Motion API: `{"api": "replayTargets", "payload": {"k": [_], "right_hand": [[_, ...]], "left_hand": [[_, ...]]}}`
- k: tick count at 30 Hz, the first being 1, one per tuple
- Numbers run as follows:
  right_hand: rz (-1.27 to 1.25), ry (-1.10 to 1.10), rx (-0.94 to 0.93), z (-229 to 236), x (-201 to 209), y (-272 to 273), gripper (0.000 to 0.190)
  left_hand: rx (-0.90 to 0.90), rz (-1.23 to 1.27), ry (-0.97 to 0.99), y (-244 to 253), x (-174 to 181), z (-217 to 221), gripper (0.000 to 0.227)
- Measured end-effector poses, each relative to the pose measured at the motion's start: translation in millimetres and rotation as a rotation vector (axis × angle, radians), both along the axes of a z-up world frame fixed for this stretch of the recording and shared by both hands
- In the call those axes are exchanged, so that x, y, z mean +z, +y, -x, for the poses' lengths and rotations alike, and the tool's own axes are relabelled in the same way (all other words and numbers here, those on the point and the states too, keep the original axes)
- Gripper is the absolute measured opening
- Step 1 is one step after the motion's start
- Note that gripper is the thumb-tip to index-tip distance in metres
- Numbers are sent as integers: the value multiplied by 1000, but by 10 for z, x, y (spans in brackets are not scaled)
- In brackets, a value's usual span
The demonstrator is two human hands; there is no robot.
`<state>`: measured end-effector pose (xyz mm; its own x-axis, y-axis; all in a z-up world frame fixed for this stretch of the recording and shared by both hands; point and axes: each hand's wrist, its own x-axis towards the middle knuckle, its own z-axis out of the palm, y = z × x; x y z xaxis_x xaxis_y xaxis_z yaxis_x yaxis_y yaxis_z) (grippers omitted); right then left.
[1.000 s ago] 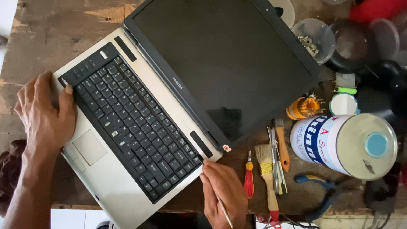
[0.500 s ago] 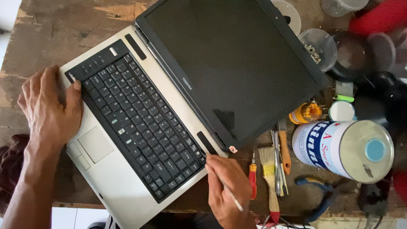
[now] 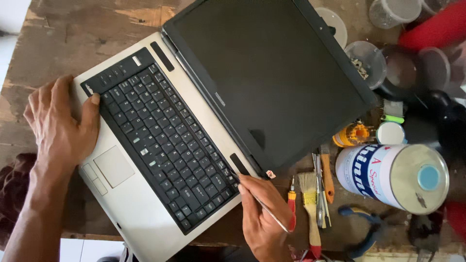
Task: The person uses a small metal tool to pry and separate the screen bezel from the laptop body. They then flip the laptop over and use a screwdriver to remove screws from the bottom casing.
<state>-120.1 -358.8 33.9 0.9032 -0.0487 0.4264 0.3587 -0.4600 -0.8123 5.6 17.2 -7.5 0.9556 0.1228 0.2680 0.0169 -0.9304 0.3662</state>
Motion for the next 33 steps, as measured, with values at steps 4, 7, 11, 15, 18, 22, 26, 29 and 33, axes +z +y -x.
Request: {"api": "replayTargets", "payload": {"k": [4,7,11,15,18,22,26,29,33], "right_hand": [[7,14,3,-10,2,26,17],[-14,51,-47,1,-32,55,16],[-17,53,-88,12,-85,56,14],[138,-75,143,-49,86,-99,24],[12,54,-140,-47,156,69,13],[-27,-17,-17,-165,-278,58,16],[84,-14,42,-177,-130,82,19],[121,-80,74,-223,-161,78,17],[143,-109,106,-238,-206,46,13]], "left_hand": [[-5,-5,-8,18,-22,8,61],[-9,10,-23,31,-35,11,59],[-23,-17,-38,37,-44,4,60],[-13,3,0,18,-7,9,62],[-25,-32,-23,68,-64,10,62],[-39,-81,-75,67,-70,-28,57],[-14,-12,7,41,-43,13,65],[-30,-23,-17,56,-56,7,66],[-37,-51,-41,77,-89,9,61]]}}
